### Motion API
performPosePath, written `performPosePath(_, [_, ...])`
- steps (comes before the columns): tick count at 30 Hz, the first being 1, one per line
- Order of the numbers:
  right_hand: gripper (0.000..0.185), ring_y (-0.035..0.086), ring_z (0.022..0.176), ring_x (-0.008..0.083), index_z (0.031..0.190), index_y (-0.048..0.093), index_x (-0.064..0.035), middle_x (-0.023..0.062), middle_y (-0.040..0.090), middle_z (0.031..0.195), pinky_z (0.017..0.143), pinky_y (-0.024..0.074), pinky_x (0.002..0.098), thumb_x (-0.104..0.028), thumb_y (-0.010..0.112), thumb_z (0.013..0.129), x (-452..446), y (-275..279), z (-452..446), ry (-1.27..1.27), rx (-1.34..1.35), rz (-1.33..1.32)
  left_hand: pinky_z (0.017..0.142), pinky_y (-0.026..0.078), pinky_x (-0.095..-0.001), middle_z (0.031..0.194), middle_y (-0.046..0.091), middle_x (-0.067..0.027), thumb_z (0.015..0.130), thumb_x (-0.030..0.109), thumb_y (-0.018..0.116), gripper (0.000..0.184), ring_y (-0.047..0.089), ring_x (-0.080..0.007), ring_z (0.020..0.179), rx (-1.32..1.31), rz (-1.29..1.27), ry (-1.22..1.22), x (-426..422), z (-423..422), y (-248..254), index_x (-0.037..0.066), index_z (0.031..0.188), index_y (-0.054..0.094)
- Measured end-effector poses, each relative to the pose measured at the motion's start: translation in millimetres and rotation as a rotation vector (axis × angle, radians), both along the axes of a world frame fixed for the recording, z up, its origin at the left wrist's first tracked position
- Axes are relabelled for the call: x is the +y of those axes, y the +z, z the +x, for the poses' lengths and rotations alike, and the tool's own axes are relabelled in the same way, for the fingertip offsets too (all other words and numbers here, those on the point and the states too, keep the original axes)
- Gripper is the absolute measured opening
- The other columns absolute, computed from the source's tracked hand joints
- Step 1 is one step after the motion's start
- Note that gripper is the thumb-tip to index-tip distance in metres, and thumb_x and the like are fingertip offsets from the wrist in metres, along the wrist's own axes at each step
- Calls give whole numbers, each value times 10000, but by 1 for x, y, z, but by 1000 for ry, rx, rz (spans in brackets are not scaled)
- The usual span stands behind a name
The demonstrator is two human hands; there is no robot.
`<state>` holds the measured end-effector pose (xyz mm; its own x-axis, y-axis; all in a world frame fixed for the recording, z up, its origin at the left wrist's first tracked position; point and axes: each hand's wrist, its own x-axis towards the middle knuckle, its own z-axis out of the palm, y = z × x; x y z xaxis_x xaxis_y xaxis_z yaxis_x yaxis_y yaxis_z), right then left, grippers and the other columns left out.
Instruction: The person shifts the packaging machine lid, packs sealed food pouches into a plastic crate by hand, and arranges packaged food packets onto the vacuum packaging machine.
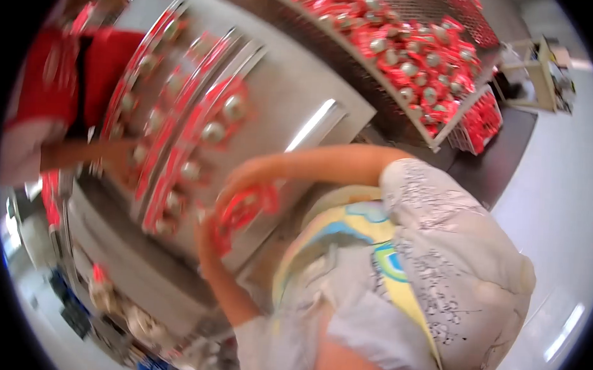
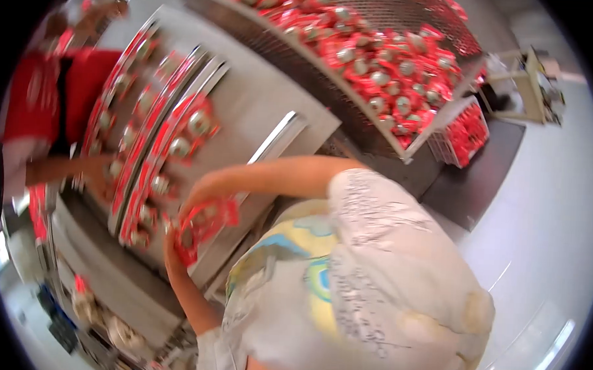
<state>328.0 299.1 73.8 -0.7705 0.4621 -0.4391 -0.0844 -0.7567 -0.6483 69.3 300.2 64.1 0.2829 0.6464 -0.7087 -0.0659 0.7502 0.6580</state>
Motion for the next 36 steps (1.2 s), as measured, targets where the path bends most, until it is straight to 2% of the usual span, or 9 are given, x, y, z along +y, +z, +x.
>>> performPosePath(5, [470,608,982,172,1189,629,-128,59,629,1127,820,504,332,-372,700,794,5,-123,-41,-307,384,359,622,503,-263,913,619,-42,893,321,578,419,589,-139,702,150,143,151,-5,66,12,43,1203,529])
performPosePath(7, [605,579,1058,165,1215,610,-116,90,613,1167,885,480,333,-391,785,705,-5,-18,58,-298,69,-76,636,504,-275,927,621,-47,898,342,561,427,592,-147,717,318,409,49,9,81,-4,42,1200,530])
performPosePath(9, [610,574,1070,167,1211,609,-105,96,612,1163,883,488,324,-391,790,703,-11,-18,107,-504,74,60,690,513,-304,979,626,-68,909,380,523,455,606,-172,781,623,913,-313,32,95,-28,35,1205,528])
performPosePath(12, [616,564,1087,170,1208,603,-76,95,597,1173,889,492,309,-390,791,712,-21,-3,220,-697,-57,200,846,505,-383,1106,588,-113,932,438,436,487,587,-233,972,-185,215,73,45,247,23,39,1197,525])
performPosePath(15, [638,501,1134,197,1152,659,-141,124,478,1285,945,432,323,-532,780,662,-52,-17,349,-890,-554,577,771,518,-322,1037,589,-83,889,286,572,422,600,-191,888,-183,341,-259,51,390,15,37,1221,498])
performPosePath(19, [686,467,1202,312,1200,634,-195,154,385,1359,993,429,392,-532,795,625,-101,-46,489,-1132,-1134,488,763,490,-263,1021,605,-66,792,199,746,479,586,-126,900,68,683,-796,56,548,-8,35,1176,509])
performPosePath(25, [820,445,1246,399,1240,601,-201,274,280,1424,983,422,448,-662,738,576,-100,-130,595,-929,-1478,225,820,479,-457,1145,569,-184,624,582,763,886,544,-358,1051,1037,1239,-1274,40,659,-73,-27,1198,474])
performPosePath(32, [793,546,1085,460,1411,368,-236,279,277,1403,876,486,500,-680,536,775,-66,-173,583,-597,-1771,118,869,399,-482,1302,402,-162,689,547,715,1026,419,-312,1168,933,1515,-1258,15,635,-93,-24,1408,258])
performPosePath(36, [747,312,1338,434,1471,253,-229,241,136,1519,1018,375,526,-675,327,877,-69,-173,578,-296,-1822,150,1074,191,-579,1473,254,-213,760,602,595,924,203,-399,1375,651,1662,-1102,12,608,-123,64,1442,280])
